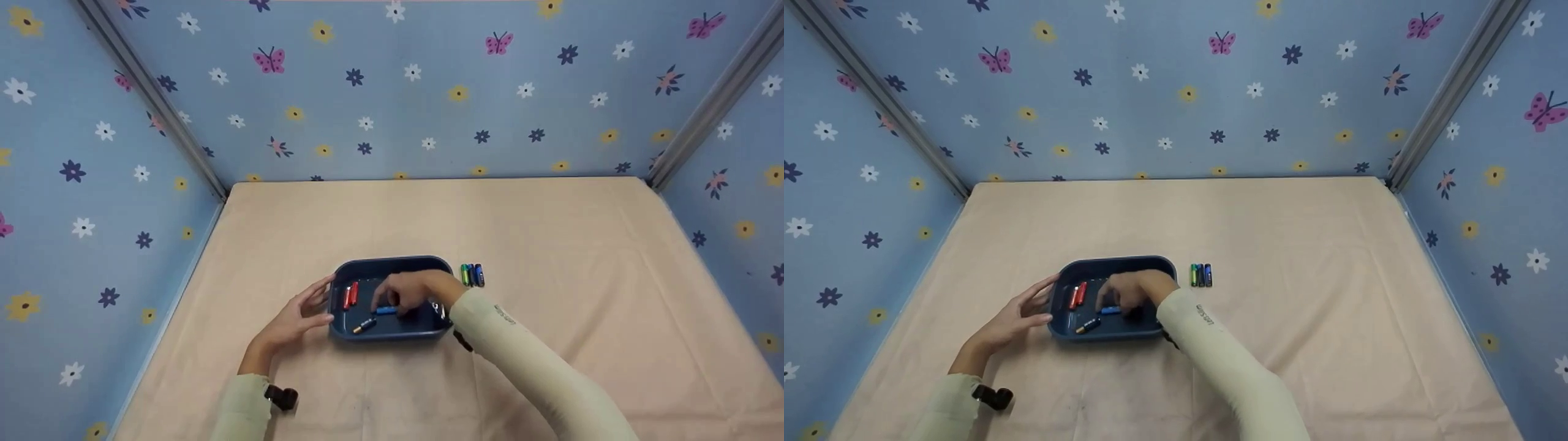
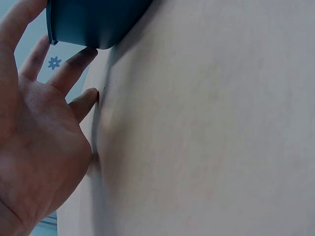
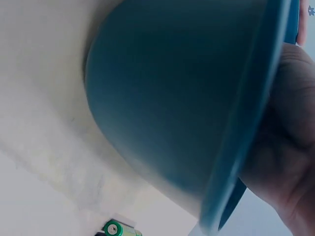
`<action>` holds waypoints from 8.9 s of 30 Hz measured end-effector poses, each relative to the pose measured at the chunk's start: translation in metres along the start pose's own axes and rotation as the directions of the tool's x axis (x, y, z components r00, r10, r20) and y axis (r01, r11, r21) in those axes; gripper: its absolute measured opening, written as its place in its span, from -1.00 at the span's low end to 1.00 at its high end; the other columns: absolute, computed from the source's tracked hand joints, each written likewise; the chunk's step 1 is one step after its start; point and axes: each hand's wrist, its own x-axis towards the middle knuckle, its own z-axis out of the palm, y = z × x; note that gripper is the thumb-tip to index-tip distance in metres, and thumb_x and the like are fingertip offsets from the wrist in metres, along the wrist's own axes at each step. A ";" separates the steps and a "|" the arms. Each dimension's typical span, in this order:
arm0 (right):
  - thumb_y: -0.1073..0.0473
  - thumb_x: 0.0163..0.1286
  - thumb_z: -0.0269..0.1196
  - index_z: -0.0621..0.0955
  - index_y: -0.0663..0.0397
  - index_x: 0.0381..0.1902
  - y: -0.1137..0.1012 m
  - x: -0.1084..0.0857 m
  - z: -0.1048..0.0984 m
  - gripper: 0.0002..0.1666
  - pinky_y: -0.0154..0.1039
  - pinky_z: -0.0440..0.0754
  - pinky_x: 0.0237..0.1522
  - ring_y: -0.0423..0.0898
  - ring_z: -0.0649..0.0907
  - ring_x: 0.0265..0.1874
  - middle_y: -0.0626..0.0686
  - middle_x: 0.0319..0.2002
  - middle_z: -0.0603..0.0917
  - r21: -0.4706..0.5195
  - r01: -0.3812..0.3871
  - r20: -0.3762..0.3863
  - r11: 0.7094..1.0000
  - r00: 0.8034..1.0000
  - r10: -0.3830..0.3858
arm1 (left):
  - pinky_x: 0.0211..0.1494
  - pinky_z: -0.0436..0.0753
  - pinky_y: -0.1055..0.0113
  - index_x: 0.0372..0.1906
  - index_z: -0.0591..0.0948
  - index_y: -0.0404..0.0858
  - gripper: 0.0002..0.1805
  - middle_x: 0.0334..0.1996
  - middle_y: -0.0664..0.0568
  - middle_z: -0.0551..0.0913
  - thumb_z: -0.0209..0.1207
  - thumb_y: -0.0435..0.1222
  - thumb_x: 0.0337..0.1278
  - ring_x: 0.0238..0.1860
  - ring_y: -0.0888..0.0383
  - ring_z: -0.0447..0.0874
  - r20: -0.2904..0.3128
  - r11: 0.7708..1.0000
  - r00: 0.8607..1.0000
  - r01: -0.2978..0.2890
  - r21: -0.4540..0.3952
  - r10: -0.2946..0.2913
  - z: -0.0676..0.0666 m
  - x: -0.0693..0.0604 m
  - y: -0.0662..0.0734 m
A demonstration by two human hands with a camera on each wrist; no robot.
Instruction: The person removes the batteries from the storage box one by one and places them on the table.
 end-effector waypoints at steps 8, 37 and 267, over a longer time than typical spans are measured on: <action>0.63 0.40 0.23 0.78 -0.22 0.39 0.004 -0.010 0.000 -0.19 -0.21 0.62 0.10 -0.15 0.60 -0.03 0.03 0.04 0.71 0.040 -0.018 0.026 0.999 1.000 0.017 | 0.84 0.10 -0.42 0.85 0.18 -0.11 -0.03 0.85 -0.21 0.14 0.40 -0.34 0.52 0.82 -0.36 0.19 0.002 1.000 1.000 -0.003 -0.014 0.003 0.001 0.001 0.000; 0.46 0.46 0.43 0.70 -0.09 0.46 0.013 -0.033 -0.014 -0.33 -0.32 0.60 -0.20 -0.19 0.62 -0.27 -0.08 -0.25 0.65 0.058 0.035 -0.072 0.998 0.997 -0.030 | 0.85 0.06 -0.42 0.85 0.17 -0.11 -0.03 0.85 -0.21 0.13 0.39 -0.35 0.52 0.83 -0.36 0.15 0.007 0.999 1.000 -0.001 -0.050 0.001 0.001 0.001 0.001; 0.40 0.52 0.43 0.74 -0.11 0.44 -0.026 0.020 0.006 -0.40 -0.35 0.67 -0.21 -0.13 0.66 -0.03 0.14 0.29 0.79 0.202 0.086 0.077 0.976 0.992 -0.104 | 0.84 0.10 -0.45 0.87 0.12 -0.11 -0.05 0.85 -0.27 0.09 0.34 -0.35 0.58 0.83 -0.37 0.15 0.028 1.000 1.000 0.000 -0.027 0.001 0.000 -0.001 0.000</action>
